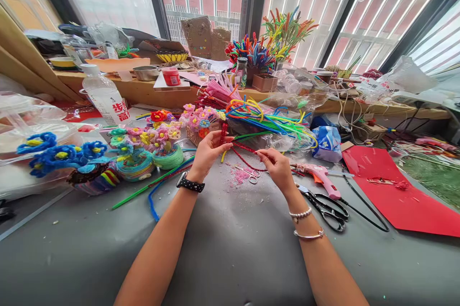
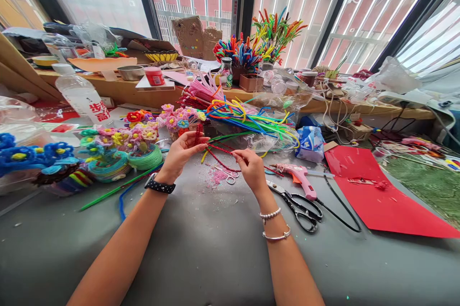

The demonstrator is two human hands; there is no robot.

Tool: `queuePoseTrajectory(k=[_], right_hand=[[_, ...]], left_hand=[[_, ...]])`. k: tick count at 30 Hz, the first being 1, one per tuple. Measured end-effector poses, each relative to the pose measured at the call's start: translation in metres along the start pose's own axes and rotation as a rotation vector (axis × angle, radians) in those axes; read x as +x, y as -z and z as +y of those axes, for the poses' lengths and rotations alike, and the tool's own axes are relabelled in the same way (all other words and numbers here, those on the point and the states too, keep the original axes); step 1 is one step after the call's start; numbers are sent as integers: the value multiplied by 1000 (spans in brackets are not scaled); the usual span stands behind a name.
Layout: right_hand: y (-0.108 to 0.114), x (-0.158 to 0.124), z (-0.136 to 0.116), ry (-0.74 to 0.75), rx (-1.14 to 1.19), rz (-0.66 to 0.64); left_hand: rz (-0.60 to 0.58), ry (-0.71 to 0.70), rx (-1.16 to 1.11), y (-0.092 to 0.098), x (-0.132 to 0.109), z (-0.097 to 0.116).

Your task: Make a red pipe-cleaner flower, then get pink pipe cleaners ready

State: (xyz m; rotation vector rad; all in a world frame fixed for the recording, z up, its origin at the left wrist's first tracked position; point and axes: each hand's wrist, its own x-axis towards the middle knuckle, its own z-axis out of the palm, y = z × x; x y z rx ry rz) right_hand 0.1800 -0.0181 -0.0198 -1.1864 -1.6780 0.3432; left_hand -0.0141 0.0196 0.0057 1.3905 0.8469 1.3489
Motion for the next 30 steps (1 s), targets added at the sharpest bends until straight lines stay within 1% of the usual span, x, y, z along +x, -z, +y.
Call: queuePoseTrajectory(k=[4,10,16,23,26,30], right_hand=[[0,0,-1,0,-3,-17],[-2,-1,-1,7,-42,-56],[-3,-1,-2,27,-80,-69],[-3,-2,0,30,-103,-72],[-2,-2,-2,39,-120,-81],[-3,-2,-3,63,-175,-153]], left_hand=[[4,5,6,0,-1,1],[39,11,10,-1,-1,1],[21,4,17,-2,-1,2],[27,0,6,-2,-1,0],[53,1,-3,-2,-1,0],[103,6,-18,-2,0,0]])
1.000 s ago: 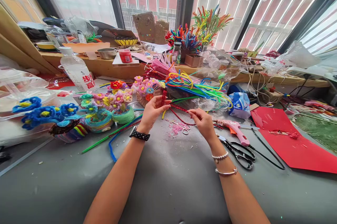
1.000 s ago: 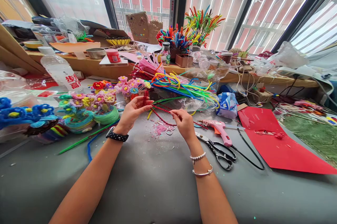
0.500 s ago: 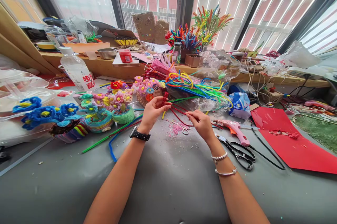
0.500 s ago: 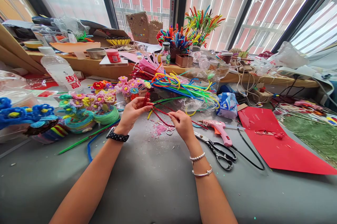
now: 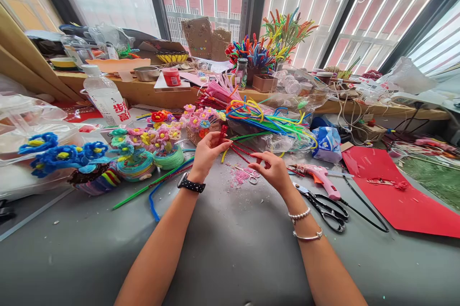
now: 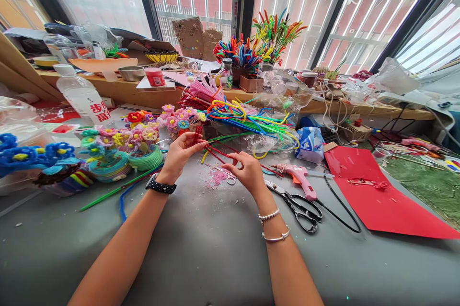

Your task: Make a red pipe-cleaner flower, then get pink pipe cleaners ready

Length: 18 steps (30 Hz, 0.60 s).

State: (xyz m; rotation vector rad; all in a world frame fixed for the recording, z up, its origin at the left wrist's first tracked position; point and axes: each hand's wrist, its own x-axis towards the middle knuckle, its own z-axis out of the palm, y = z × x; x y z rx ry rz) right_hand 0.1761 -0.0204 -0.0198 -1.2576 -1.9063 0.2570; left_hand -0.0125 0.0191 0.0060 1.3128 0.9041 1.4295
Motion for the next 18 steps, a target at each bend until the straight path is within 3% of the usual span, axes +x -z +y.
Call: queuePoseTrajectory(k=[12,15,18], right_hand=[[-10,1,6,70,-194,-19],[-11,1,8,62,-192,-47],[-11,0,11,57,-270,-56]], left_hand=[[119,111,-138,-1,0,0],[111,74,-20,2,1,0],[152,-60,322,5,0,-2]])
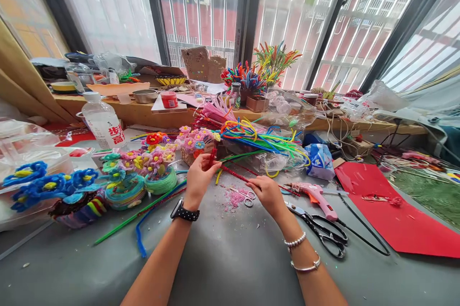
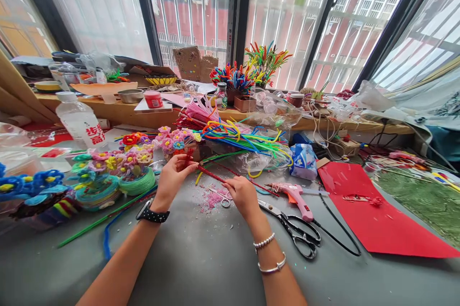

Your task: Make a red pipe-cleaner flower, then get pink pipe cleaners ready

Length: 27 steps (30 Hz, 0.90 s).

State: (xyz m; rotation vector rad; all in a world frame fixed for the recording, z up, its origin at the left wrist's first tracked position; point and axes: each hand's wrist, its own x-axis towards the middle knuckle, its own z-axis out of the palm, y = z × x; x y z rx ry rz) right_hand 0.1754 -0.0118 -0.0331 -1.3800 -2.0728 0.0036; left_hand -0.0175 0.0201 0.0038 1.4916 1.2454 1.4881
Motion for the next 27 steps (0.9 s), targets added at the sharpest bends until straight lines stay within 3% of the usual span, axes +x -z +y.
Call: queuePoseTrajectory(k=[2,4,8,11,16,20,27], right_hand=[[-1,-1,1,4,-87,16],[-2,-1,1,20,-150,24],[-2,-1,-3,39,-183,24],[1,0,-6,42,-153,44],[8,2,-9,-13,138,118],[13,2,-8,-222,567,251],[13,4,-7,-539,1042,273]], left_hand=[[88,-174,235,-1,-2,-1],[47,-327,366,-6,-6,-1],[-375,-499,521,-20,-18,0],[-529,-514,592,-25,-22,1],[-462,-437,514,-22,-21,2],[-393,-326,378,-20,-18,4],[-373,-192,178,-23,-16,-2]])
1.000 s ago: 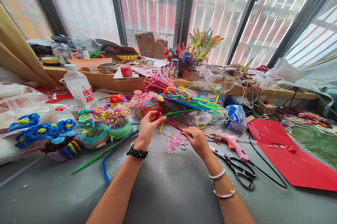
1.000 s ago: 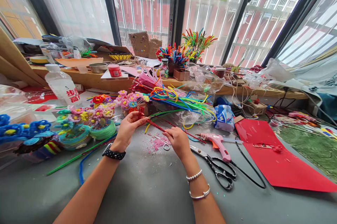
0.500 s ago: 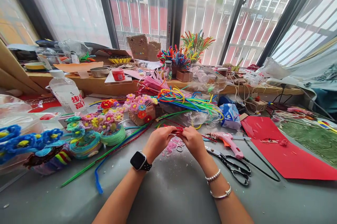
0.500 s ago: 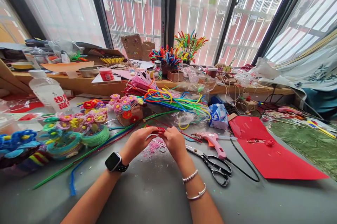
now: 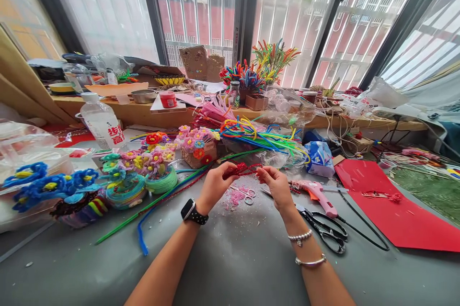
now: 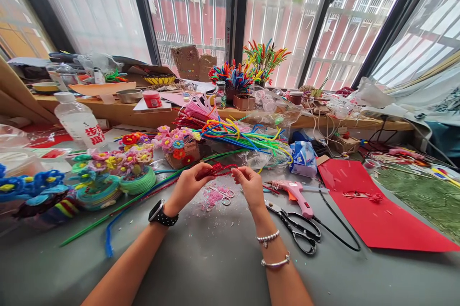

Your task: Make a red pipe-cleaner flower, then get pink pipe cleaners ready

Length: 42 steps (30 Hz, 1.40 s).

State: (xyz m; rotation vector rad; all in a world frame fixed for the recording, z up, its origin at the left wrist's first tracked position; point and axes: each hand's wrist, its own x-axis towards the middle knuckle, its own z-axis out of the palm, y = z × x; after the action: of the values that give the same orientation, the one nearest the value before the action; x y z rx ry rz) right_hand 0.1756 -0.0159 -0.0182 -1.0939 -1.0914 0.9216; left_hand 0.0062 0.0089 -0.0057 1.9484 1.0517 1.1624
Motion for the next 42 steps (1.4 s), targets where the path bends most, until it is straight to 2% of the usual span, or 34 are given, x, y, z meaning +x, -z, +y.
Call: queuePoseTrajectory(k=[5,9,15,19,24,29,32,34,39,42], right_hand=[[-3,-2,-4,-144,217,61],[-3,-2,-4,-230,408,35],[3,3,0,-234,674,8],[9,7,-1,-238,736,18],[14,10,2,-260,770,72],[19,12,3,-215,731,112],[20,12,0,-214,753,97],[18,10,-3,-211,774,65],[14,7,-6,-200,793,25],[14,7,-7,-184,819,19]], left_hand=[[-62,40,-127,-1,0,-2],[-141,107,-208,-2,0,2],[-147,265,-391,-4,0,11],[-161,346,-443,-2,0,14],[-156,375,-488,3,1,13],[-72,388,-548,17,5,12],[-33,340,-519,17,6,11],[-94,309,-471,10,4,11],[-390,269,-469,-5,-1,14],[-407,286,-479,-6,-3,15]])
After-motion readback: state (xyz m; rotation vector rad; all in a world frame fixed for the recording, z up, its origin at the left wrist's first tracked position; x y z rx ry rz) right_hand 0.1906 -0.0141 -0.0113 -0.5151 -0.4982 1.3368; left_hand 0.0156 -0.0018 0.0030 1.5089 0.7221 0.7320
